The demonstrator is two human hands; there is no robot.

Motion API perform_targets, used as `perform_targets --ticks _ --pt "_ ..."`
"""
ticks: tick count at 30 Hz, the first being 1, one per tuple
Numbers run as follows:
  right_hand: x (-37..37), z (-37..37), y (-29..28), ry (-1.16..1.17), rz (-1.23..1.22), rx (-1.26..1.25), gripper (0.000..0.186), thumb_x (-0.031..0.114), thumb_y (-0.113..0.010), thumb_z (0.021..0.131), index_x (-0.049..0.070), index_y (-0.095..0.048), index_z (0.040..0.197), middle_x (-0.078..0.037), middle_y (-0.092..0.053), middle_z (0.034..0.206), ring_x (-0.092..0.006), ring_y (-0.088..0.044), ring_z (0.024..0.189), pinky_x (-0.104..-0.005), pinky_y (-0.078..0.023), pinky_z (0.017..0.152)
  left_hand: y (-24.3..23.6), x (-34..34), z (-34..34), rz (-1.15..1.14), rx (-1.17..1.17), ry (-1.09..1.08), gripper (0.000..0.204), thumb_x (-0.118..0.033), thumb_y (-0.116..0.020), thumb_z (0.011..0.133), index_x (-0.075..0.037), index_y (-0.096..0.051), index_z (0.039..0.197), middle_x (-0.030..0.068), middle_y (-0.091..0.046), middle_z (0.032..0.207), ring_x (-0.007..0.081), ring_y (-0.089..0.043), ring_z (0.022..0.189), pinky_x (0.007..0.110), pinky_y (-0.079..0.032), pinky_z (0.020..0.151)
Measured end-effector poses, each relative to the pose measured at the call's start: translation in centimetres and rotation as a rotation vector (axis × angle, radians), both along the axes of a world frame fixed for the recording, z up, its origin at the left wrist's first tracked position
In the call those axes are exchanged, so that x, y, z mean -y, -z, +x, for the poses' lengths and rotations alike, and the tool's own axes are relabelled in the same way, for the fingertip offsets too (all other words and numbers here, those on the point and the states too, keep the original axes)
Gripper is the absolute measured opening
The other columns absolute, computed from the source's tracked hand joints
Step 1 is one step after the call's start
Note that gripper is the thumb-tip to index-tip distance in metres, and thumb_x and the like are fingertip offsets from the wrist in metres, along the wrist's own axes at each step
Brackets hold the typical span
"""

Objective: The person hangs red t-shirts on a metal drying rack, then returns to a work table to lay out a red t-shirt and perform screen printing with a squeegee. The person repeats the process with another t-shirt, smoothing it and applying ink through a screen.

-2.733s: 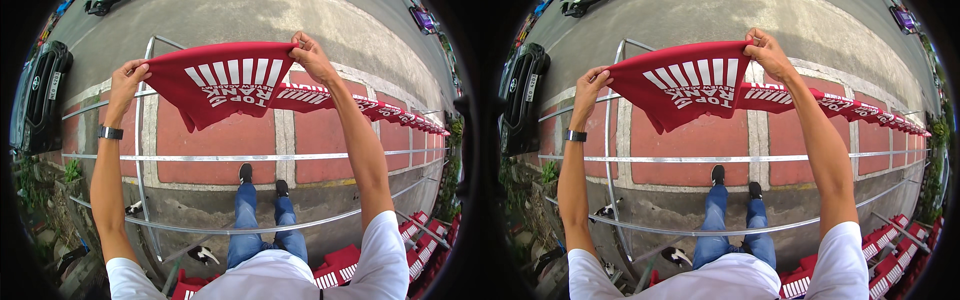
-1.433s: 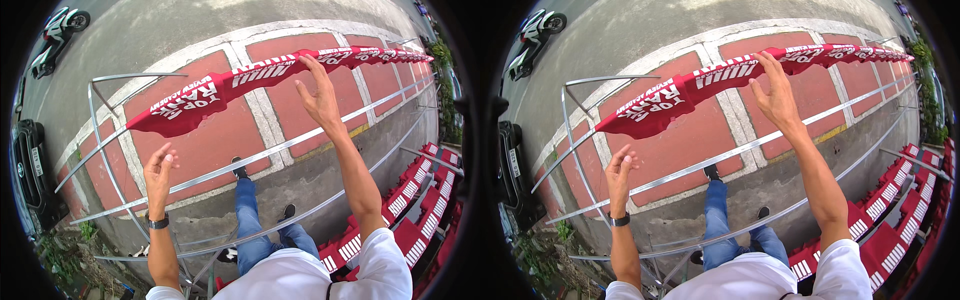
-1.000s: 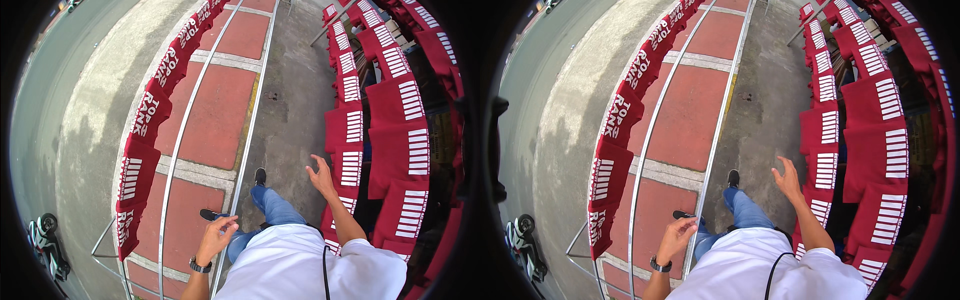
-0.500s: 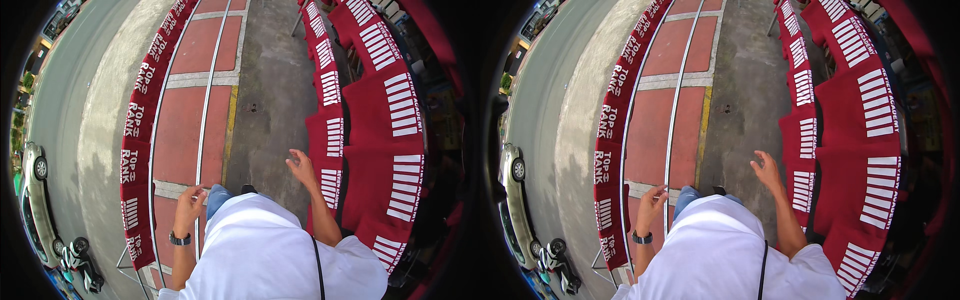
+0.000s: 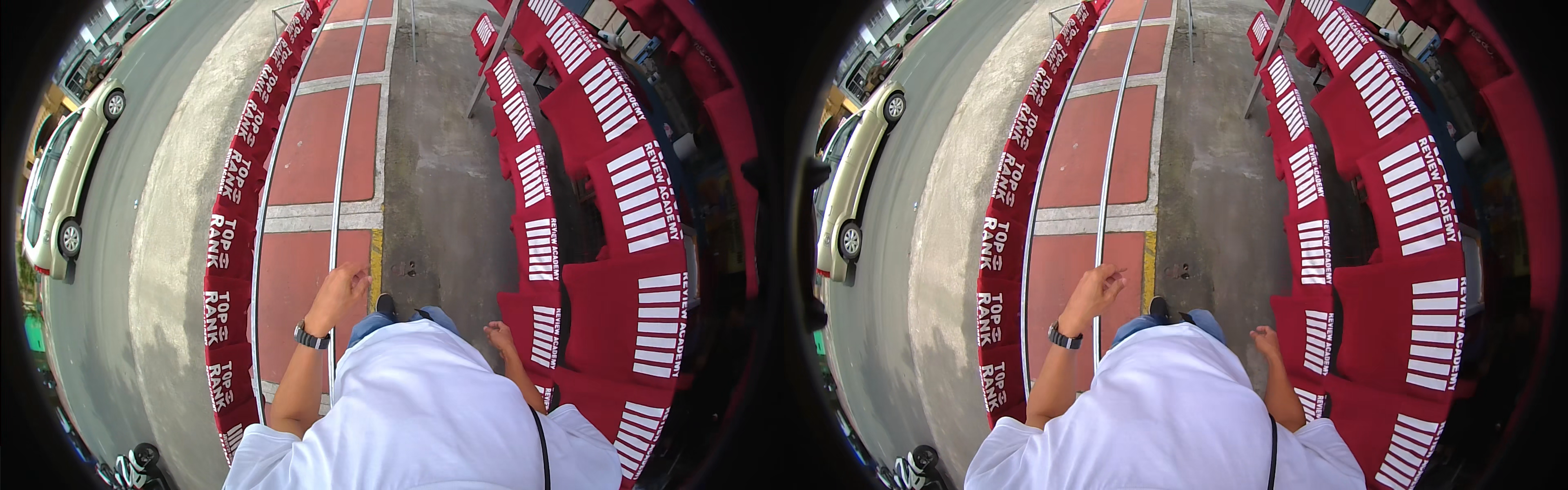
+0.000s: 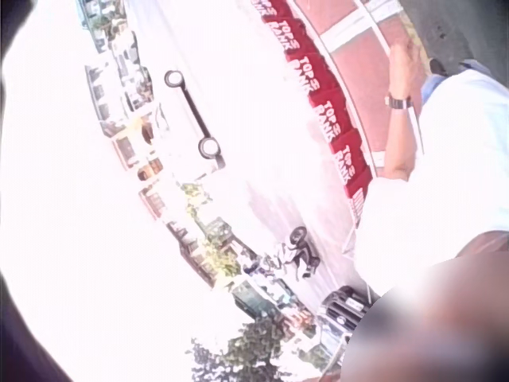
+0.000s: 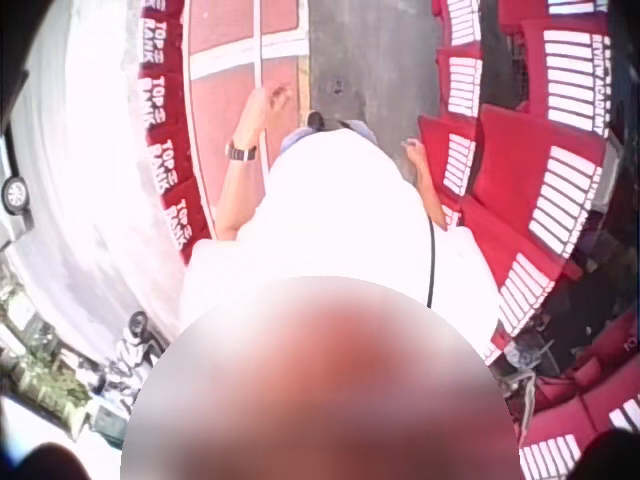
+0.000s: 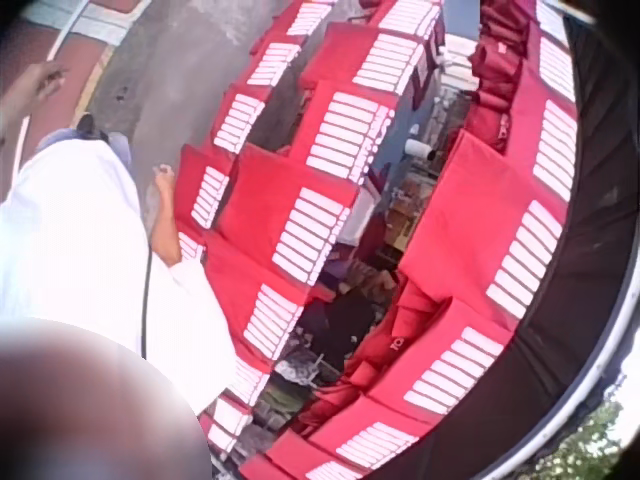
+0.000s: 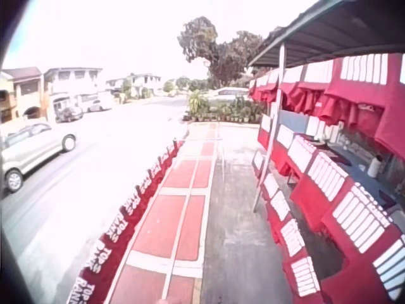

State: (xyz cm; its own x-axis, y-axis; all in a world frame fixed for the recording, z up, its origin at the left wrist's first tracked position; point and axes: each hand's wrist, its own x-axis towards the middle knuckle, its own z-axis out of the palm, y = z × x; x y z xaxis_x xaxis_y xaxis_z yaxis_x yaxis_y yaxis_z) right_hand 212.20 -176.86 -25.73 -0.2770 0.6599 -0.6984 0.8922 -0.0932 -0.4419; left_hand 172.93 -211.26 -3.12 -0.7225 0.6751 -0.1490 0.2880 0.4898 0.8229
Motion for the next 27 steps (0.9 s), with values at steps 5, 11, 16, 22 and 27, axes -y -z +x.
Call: perform_targets --ticks 5,11,16,22,27 --pt "-3.8 1.5 3.6 -1.092 0.033 0.272 0.042 0.043 -0.066 0.099 0.004 -0.078 0.109 -0.019 -0.073 0.097 -0.0287 -0.071 0.090 -0.0493 -0.058 0.080 -6.4 -16.8 -18.9 0.253 0.003 0.169 0.030 -0.017 -0.070 0.099 0.001 -0.072 0.124 0.0174 -0.073 0.095 0.0265 -0.070 0.077 0.037 -0.057 0.073" --pt "-14.4 -18.9 8.7 -0.298 -0.225 0.243 0.050 0.050 -0.063 0.100 0.004 -0.075 0.118 -0.019 -0.073 0.103 -0.0332 -0.071 0.098 -0.0519 -0.057 0.086 1.5 -31.5 -38.6 -0.035 -0.046 0.306 0.038 -0.024 -0.071 0.096 0.000 -0.071 0.125 0.0249 -0.075 0.104 0.0399 -0.073 0.095 0.047 -0.057 0.083" --pt "-30.3 -49.4 1.6 0.182 -0.404 -0.095 0.087 0.072 -0.051 0.099 0.011 -0.038 0.161 -0.019 -0.050 0.157 -0.0413 -0.054 0.136 -0.0562 -0.048 0.107 11.3 -38.4 -50.2 -0.362 0.211 0.234 0.065 -0.048 -0.068 0.098 0.000 -0.061 0.142 0.0296 -0.068 0.129 0.0427 -0.065 0.125 0.047 -0.052 0.105" --pt "-38.3 -78.8 -6.4 -0.506 -1.073 0.083 0.091 0.076 -0.052 0.094 0.015 -0.042 0.161 -0.014 -0.046 0.161 -0.0324 -0.048 0.143 -0.0528 -0.043 0.113 17.3 -45.8 -59.6 -0.502 0.363 0.124 0.094 -0.071 -0.054 0.097 -0.004 -0.039 0.161 0.0311 -0.036 0.163 0.0485 -0.032 0.152 0.050 -0.031 0.124" --pt "-47.5 -92.4 -2.8 -0.584 -1.191 0.197 0.087 0.070 -0.052 0.096 0.015 -0.038 0.163 -0.012 -0.043 0.164 -0.0300 -0.046 0.146 -0.0496 -0.041 0.116 19.3 -53.2 -71.2 -0.461 0.469 0.222 0.097 -0.078 -0.049 0.095 -0.012 -0.037 0.163 0.0322 -0.024 0.168 0.0521 -0.025 0.154 0.052 -0.025 0.127"
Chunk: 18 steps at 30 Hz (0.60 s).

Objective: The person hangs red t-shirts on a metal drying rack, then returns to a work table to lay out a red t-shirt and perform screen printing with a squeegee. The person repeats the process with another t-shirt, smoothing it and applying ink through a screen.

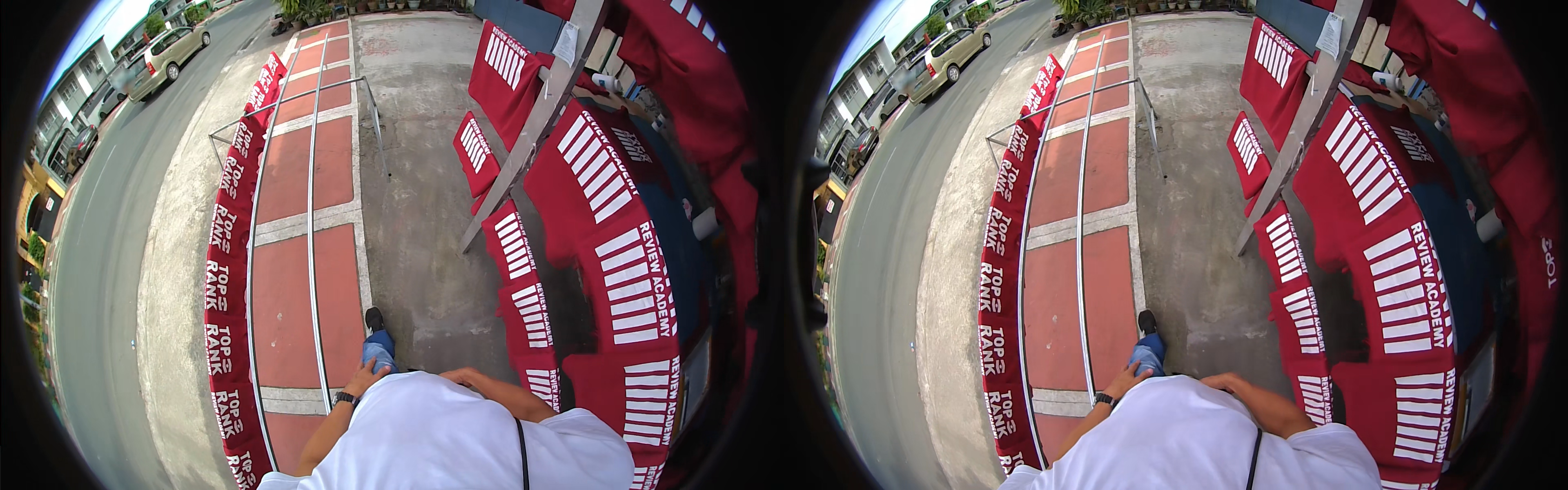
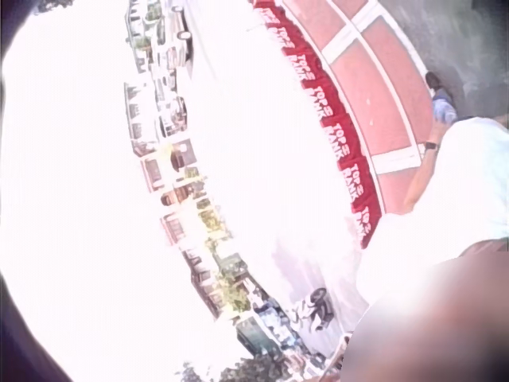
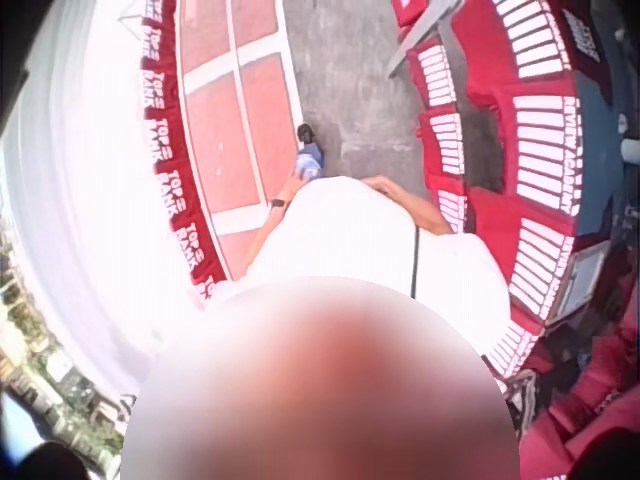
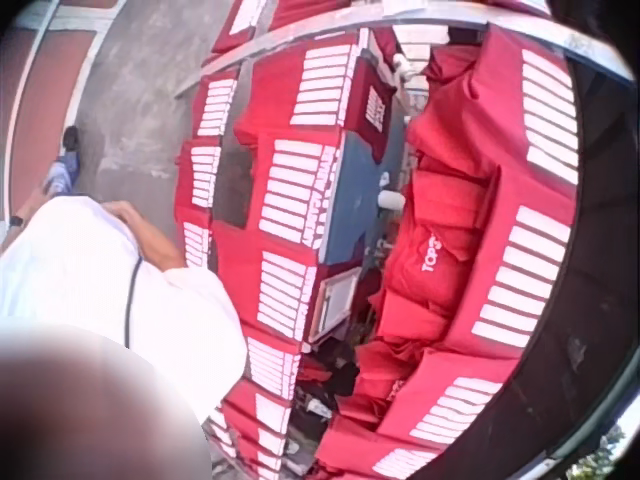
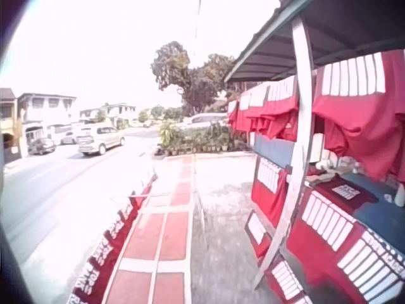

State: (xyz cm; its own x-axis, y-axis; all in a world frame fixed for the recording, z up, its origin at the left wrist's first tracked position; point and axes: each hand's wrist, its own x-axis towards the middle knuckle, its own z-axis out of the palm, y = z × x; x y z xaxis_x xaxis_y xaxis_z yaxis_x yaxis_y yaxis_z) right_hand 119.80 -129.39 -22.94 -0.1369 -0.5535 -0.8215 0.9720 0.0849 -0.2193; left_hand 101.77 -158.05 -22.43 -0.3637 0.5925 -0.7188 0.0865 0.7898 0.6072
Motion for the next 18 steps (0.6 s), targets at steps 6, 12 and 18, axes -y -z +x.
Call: perform_targets --ticks 6,12,18 --pt "-11.0 -21.0 5.0 -0.139 0.066 -0.028 0.084 0.062 -0.052 0.099 0.014 -0.034 0.165 -0.010 -0.039 0.167 -0.0270 -0.043 0.149 -0.0457 -0.038 0.119 3.5 -12.3 -23.5 0.015 -0.011 0.055 0.097 -0.080 -0.043 0.096 -0.010 -0.036 0.163 0.0360 -0.029 0.164 0.0514 -0.022 0.156 0.056 -0.026 0.126" --pt "-21.2 -41.0 1.5 -0.143 0.751 -0.315 0.102 0.072 -0.053 0.090 0.019 -0.017 0.170 -0.022 -0.013 0.174 -0.0401 -0.014 0.161 -0.0539 -0.019 0.128 0.8 -27.2 -46.2 0.095 -0.133 0.080 0.091 -0.072 -0.049 0.099 -0.005 -0.041 0.160 0.0421 -0.036 0.157 0.0507 -0.027 0.154 0.054 -0.029 0.124" --pt "-30.5 -56.5 3.0 -0.207 0.777 -0.303 0.104 0.073 -0.054 0.091 0.016 -0.017 0.170 -0.025 -0.008 0.174 -0.0411 -0.012 0.161 -0.0544 -0.016 0.129 -0.7 -41.6 -65.7 0.218 -0.253 0.105 0.081 -0.065 -0.052 0.101 -0.003 -0.049 0.154 0.0401 -0.047 0.150 0.0499 -0.034 0.151 0.054 -0.033 0.122"
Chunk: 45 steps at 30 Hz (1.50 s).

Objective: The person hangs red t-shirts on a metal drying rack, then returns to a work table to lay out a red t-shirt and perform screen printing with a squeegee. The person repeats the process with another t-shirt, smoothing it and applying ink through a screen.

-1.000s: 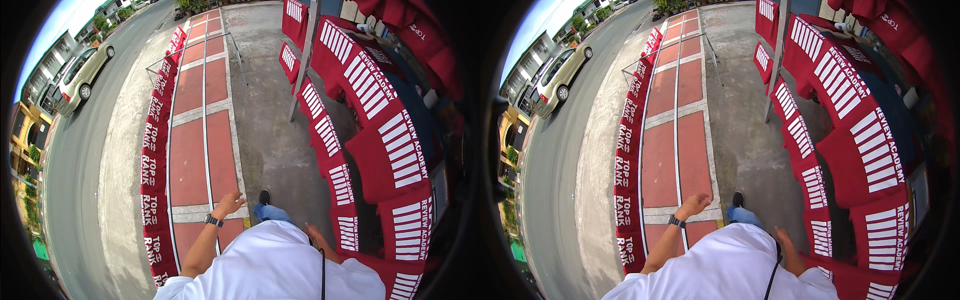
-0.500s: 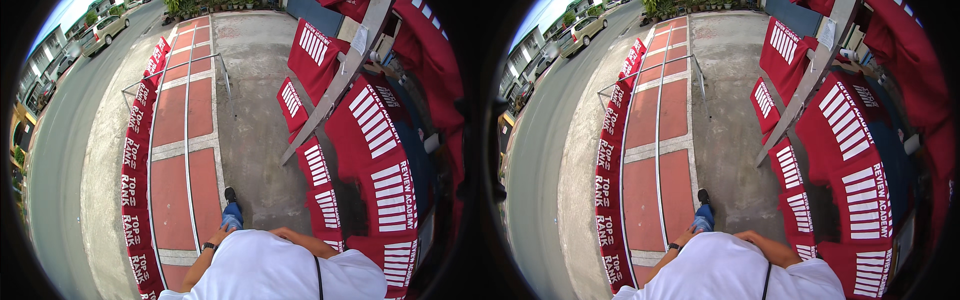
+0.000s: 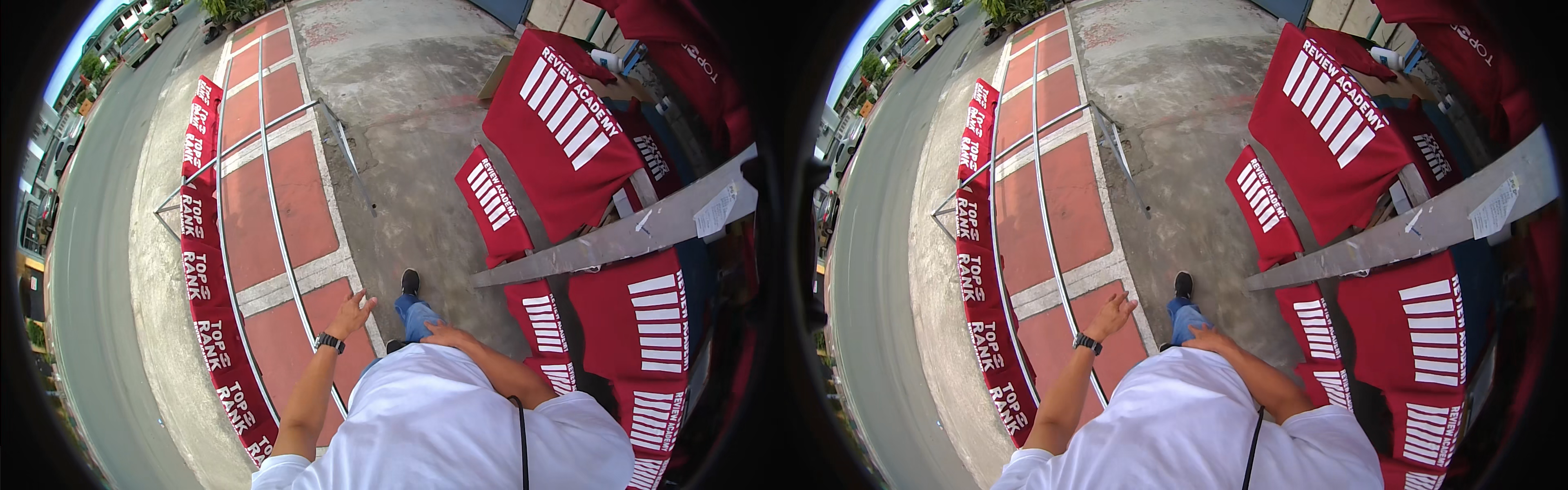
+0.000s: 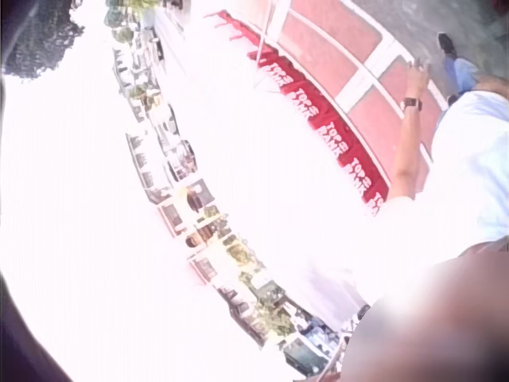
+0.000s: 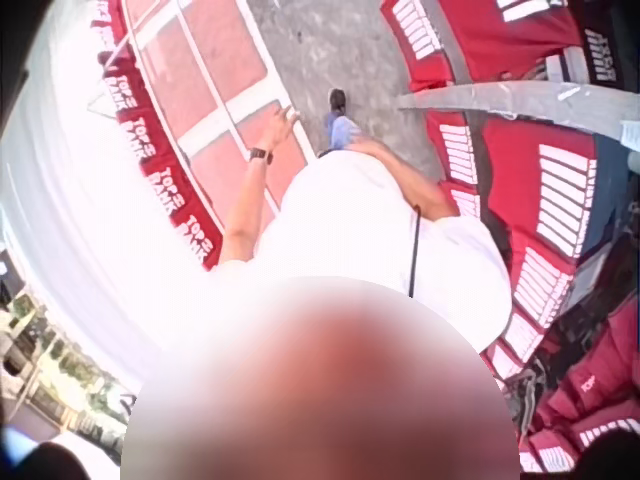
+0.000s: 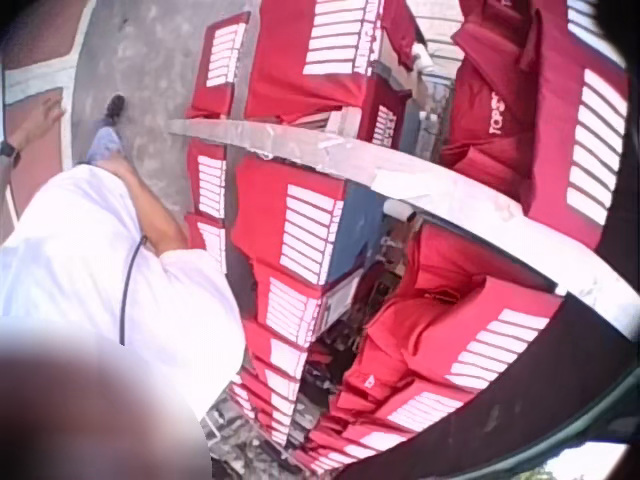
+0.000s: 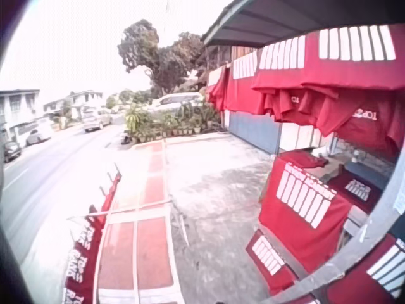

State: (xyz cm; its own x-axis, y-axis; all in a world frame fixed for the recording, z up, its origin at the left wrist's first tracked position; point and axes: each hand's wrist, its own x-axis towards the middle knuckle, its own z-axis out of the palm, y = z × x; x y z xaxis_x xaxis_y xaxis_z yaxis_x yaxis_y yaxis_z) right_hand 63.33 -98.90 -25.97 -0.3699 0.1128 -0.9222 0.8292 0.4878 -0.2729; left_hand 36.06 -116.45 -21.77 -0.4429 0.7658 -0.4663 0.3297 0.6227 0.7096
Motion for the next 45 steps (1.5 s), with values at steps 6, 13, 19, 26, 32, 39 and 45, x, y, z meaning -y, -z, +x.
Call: perform_targets --ticks 6,13,19,26,32,39,45 --pt "-14.4 -14.9 3.2 0.141 -0.168 -0.174 0.100 0.070 -0.057 0.092 0.014 -0.024 0.168 -0.026 -0.014 0.173 -0.0408 -0.013 0.161 -0.0484 -0.017 0.130 9.5 -6.6 -14.6 -0.268 0.025 -0.080 0.068 -0.054 -0.053 0.103 -0.002 -0.057 0.147 0.0324 -0.058 0.143 0.0462 -0.048 0.142 0.050 -0.041 0.117" --pt "-31.5 -27.0 0.6 0.532 -0.307 -0.124 0.101 0.066 -0.068 0.088 0.004 -0.037 0.162 -0.024 -0.043 0.163 -0.0348 -0.044 0.149 -0.0396 -0.034 0.122 18.9 -7.8 -21.3 -0.417 0.370 -0.288 0.061 -0.049 -0.049 0.104 0.001 -0.067 0.133 0.0298 -0.071 0.123 0.0463 -0.066 0.120 0.048 -0.051 0.101" --pt "-39.2 -30.1 1.3 0.920 -0.267 -0.023 0.094 0.065 -0.068 0.091 0.002 -0.045 0.157 -0.022 -0.052 0.156 -0.0327 -0.050 0.144 -0.0396 -0.038 0.118 20.5 -17.2 -28.4 -0.394 0.474 -0.222 0.054 -0.044 -0.054 0.102 0.002 -0.070 0.127 0.0299 -0.073 0.117 0.0437 -0.070 0.113 0.047 -0.053 0.093" --pt "-50.9 -32.1 3.4 1.473 -0.217 0.075 0.089 0.062 -0.069 0.092 0.003 -0.048 0.156 -0.020 -0.059 0.147 -0.0333 -0.056 0.135 -0.0444 -0.044 0.111 26.1 -44.6 -46.0 -0.534 0.486 -0.125 0.051 -0.042 -0.058 0.100 0.002 -0.071 0.124 0.0294 -0.074 0.118 0.0403 -0.071 0.112 0.046 -0.053 0.092" --pt "-54.3 -34.7 4.6 1.991 -0.187 0.167 0.073 0.051 -0.072 0.097 0.001 -0.055 0.148 -0.015 -0.065 0.137 -0.0235 -0.063 0.120 -0.0375 -0.051 0.097 26.9 -79.8 -65.5 -0.635 -0.019 0.668 0.044 -0.029 -0.070 0.095 -0.001 -0.070 0.128 0.0267 -0.075 0.112 0.0389 -0.074 0.106 0.046 -0.057 0.091" --pt "-54.9 -43.5 1.2 2.270 -0.208 0.198 0.051 0.033 -0.069 0.100 -0.003 -0.064 0.135 -0.014 -0.072 0.122 -0.0212 -0.068 0.106 -0.0327 -0.053 0.091 21.5 -127.6 -70.4 -0.379 -0.483 0.982 0.044 -0.026 -0.065 0.093 -0.001 -0.070 0.129 0.0282 -0.075 0.104 0.0418 -0.073 0.101 0.048 -0.057 0.088" --pt "-61.9 -47.9 0.0 2.427 -0.281 0.175 0.041 0.016 -0.072 0.094 0.003 -0.067 0.132 -0.011 -0.073 0.104 -0.0167 -0.067 0.088 -0.0321 -0.053 0.076 15.9 -152.2 -50.3 -0.088 -0.332 1.071 0.048 -0.035 -0.063 0.102 -0.002 -0.066 0.137 0.0256 -0.074 0.119 0.0356 -0.073 0.111 0.042 -0.057 0.094"
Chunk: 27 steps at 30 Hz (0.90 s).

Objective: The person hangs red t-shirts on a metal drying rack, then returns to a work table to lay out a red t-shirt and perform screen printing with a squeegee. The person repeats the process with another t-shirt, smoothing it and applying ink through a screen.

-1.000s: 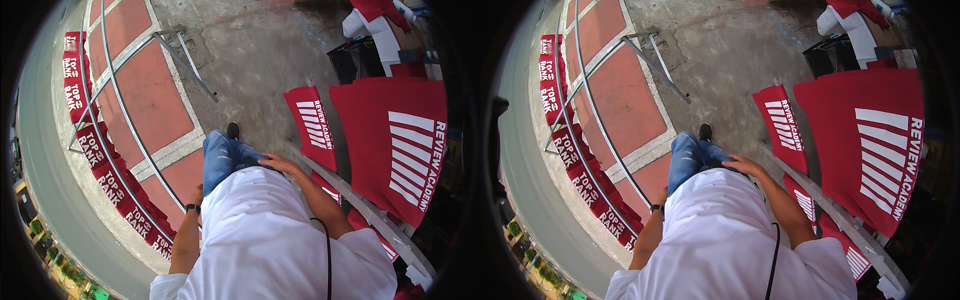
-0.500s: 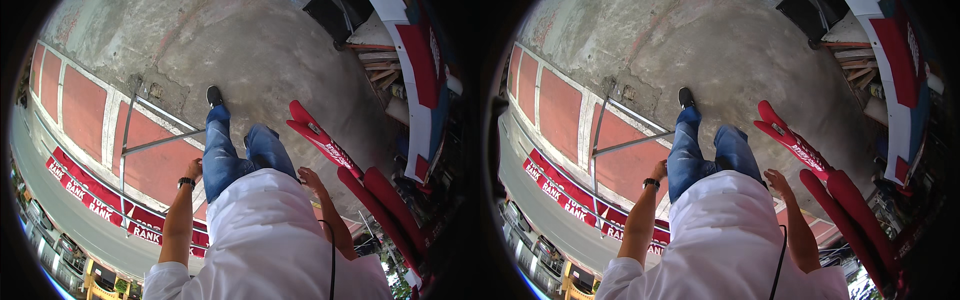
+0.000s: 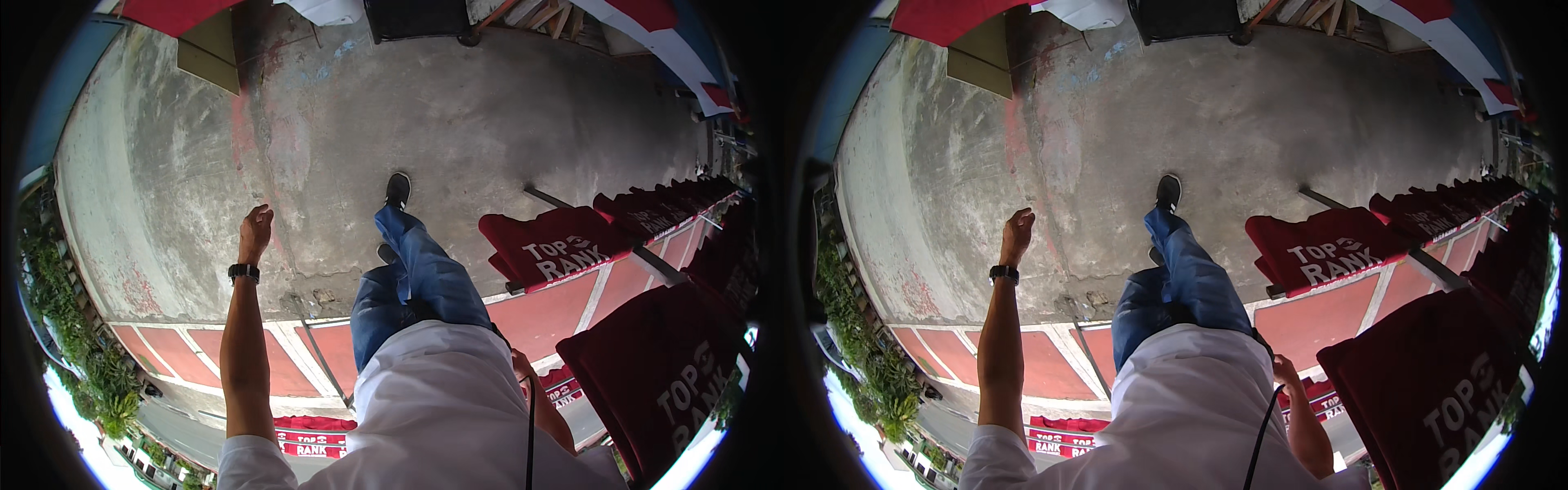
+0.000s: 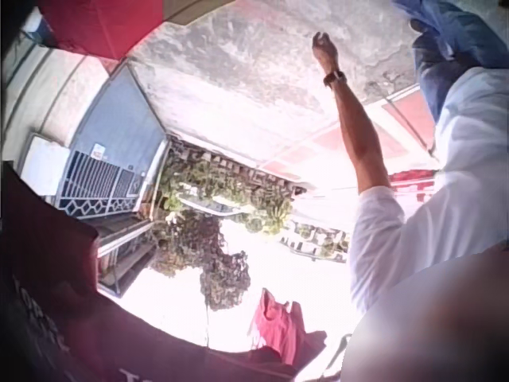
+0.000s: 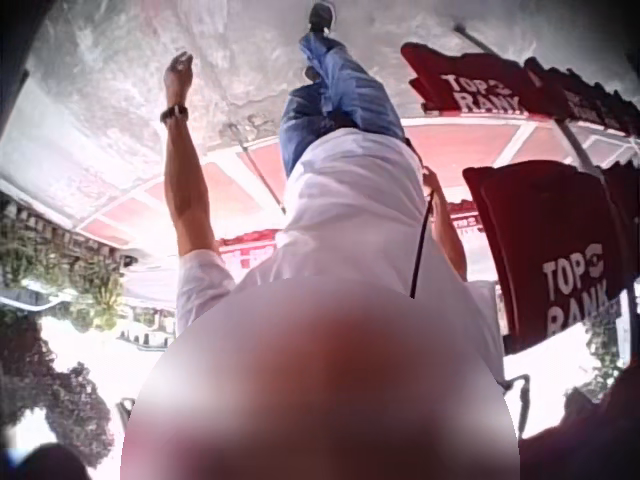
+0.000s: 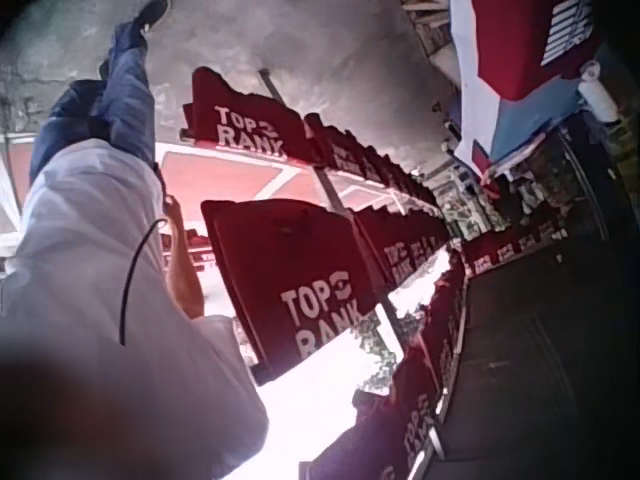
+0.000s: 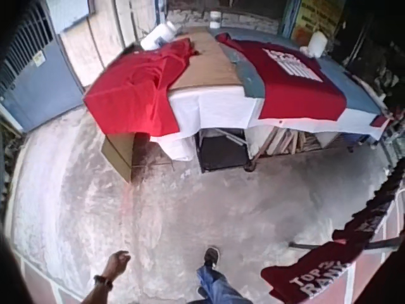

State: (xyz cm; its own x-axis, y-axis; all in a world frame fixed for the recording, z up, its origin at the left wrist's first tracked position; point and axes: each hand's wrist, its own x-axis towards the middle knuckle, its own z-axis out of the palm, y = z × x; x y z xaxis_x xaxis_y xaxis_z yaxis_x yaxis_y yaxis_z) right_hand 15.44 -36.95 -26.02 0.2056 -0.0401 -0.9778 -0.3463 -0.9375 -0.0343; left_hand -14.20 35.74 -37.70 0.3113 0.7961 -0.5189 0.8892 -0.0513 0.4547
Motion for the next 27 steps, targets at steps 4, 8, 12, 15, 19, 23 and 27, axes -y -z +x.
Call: perform_targets --ticks 4,8,12,15,19,23,27 --pt "-7.1 -1.0 0.7 -0.030 0.227 0.169 0.043 0.022 -0.076 0.096 0.001 -0.067 0.133 -0.009 -0.073 0.106 -0.0137 -0.066 0.091 -0.0307 -0.052 0.076 -2.9 -5.4 12.9 -0.186 0.249 0.114 0.045 -0.032 -0.064 0.103 -0.001 -0.065 0.136 0.0258 -0.074 0.120 0.0352 -0.073 0.114 0.041 -0.058 0.096" --pt "-13.3 -2.2 0.1 0.325 0.369 0.235 0.040 0.030 -0.075 0.099 0.004 -0.070 0.128 -0.006 -0.072 0.098 -0.0113 -0.065 0.080 -0.0275 -0.050 0.065 -1.7 -8.5 19.6 -0.217 0.203 0.285 0.044 -0.030 -0.067 0.101 0.001 -0.067 0.132 0.0261 -0.073 0.122 0.0355 -0.073 0.114 0.041 -0.058 0.097" --pt "-21.0 -2.8 0.0 0.444 0.149 0.161 0.045 0.037 -0.074 0.099 0.004 -0.067 0.129 -0.010 -0.072 0.100 -0.0182 -0.070 0.082 -0.0331 -0.059 0.068 0.7 -13.8 21.4 -0.288 -0.122 0.384 0.051 -0.039 -0.069 0.096 -0.002 -0.070 0.131 0.0249 -0.074 0.119 0.0387 -0.072 0.112 0.044 -0.056 0.098" --pt "-28.3 -3.7 -0.6 0.994 -0.086 0.100 0.047 0.036 -0.072 0.099 0.004 -0.063 0.132 -0.015 -0.073 0.105 -0.0265 -0.073 0.087 -0.0416 -0.063 0.075 0.6 -19.2 23.7 -0.347 -0.290 0.472 0.053 -0.046 -0.067 0.093 -0.003 -0.073 0.124 0.0227 -0.075 0.117 0.0397 -0.071 0.113 0.046 -0.055 0.100" --pt "-37.4 -3.2 -1.9 0.591 0.153 0.062 0.049 0.039 -0.075 0.098 0.006 -0.065 0.133 -0.011 -0.072 0.103 -0.0207 -0.070 0.083 -0.0355 -0.058 0.070 -3.5 -25.8 33.1 -0.282 -0.074 0.628 0.045 -0.038 -0.064 0.097 0.000 -0.072 0.121 0.0262 -0.075 0.113 0.0410 -0.072 0.110 0.047 -0.056 0.097" --pt "-42.3 1.8 -2.5 0.646 0.193 -0.034 0.048 0.037 -0.074 0.098 0.007 -0.064 0.134 -0.012 -0.072 0.108 -0.0225 -0.072 0.089 -0.0382 -0.059 0.075 -12.8 -25.0 47.0 -0.314 0.262 0.883 0.035 -0.029 -0.070 0.098 -0.001 -0.072 0.119 0.0222 -0.076 0.108 0.0386 -0.074 0.101 0.044 -0.059 0.088" --pt "-43.3 9.7 -1.9 1.011 0.196 -0.130 0.047 0.035 -0.073 0.099 0.007 -0.064 0.135 -0.013 -0.073 0.113 -0.0243 -0.073 0.095 -0.0409 -0.061 0.080 -23.2 -20.0 62.2 -0.483 0.335 1.165 0.035 -0.028 -0.069 0.102 0.002 -0.071 0.119 0.0222 -0.076 0.108 0.0344 -0.076 0.101 0.041 -0.059 0.086"
